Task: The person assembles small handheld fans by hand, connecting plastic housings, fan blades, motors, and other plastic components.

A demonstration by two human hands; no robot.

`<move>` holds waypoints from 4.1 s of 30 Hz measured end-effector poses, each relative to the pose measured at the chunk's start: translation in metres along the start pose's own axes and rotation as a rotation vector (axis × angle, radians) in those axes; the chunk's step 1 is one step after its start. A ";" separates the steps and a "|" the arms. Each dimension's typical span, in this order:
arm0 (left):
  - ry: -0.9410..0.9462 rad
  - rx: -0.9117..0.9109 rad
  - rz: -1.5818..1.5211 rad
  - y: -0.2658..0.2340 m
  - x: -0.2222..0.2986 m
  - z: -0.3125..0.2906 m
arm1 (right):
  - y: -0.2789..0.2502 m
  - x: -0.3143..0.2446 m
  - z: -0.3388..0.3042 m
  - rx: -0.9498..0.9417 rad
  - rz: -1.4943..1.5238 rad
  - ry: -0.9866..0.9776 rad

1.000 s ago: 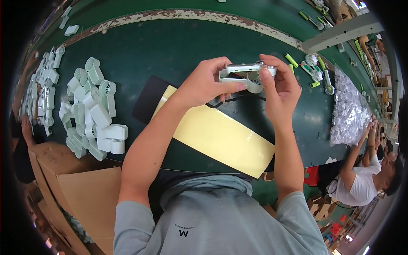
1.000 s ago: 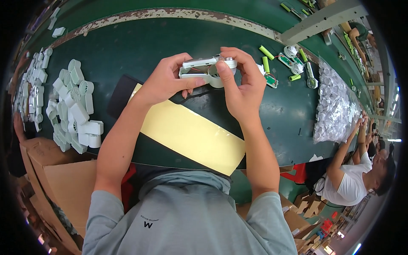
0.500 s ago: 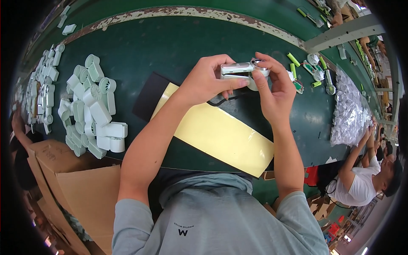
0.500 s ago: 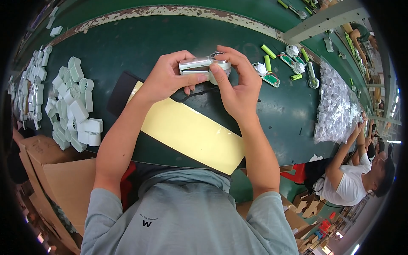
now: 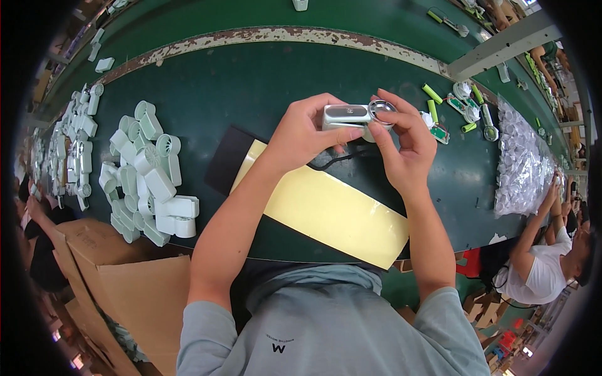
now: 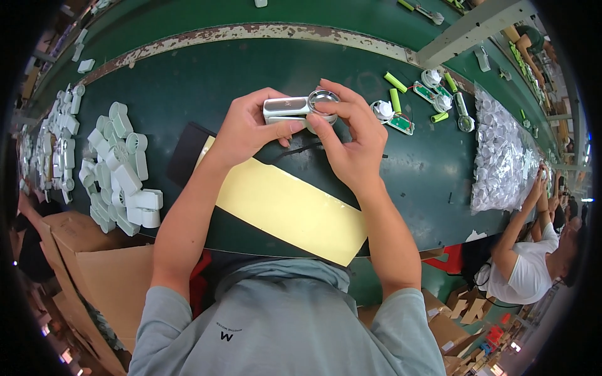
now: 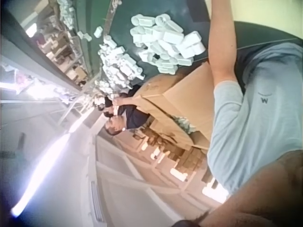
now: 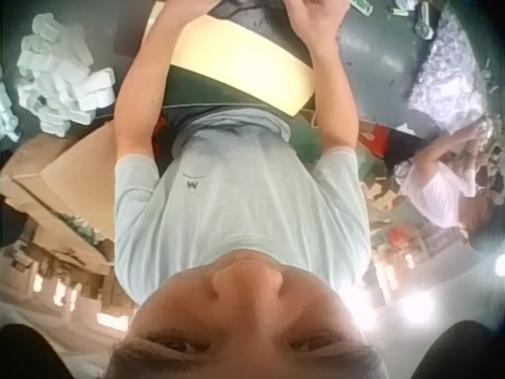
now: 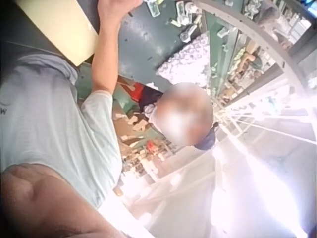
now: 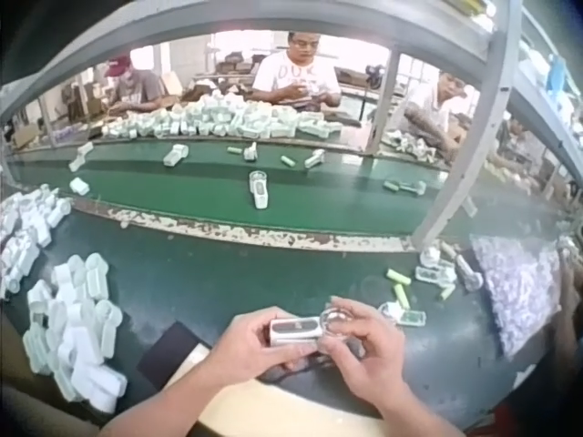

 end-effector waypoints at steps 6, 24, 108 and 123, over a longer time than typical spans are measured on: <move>-0.024 -0.014 0.048 -0.003 0.003 0.000 | -0.001 0.000 0.000 0.021 0.023 0.000; 0.059 0.028 0.014 -0.010 0.007 0.001 | 0.008 -0.010 0.004 -0.105 -0.071 -0.104; -0.371 -0.524 -0.131 0.045 -0.008 -0.026 | 0.004 -0.045 0.001 -0.097 -0.119 -0.288; 0.389 -0.102 0.390 0.050 0.048 -0.021 | -0.023 -0.041 -0.001 0.135 -0.108 -0.287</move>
Point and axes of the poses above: each hand's wrist, its own z-axis towards the middle knuckle, its own y-axis out of the palm, x = y × z, the point moved 8 cm from there along z, towards the middle knuckle, and after that the axes turned 13 degrees about z, right-handed, at the moved point
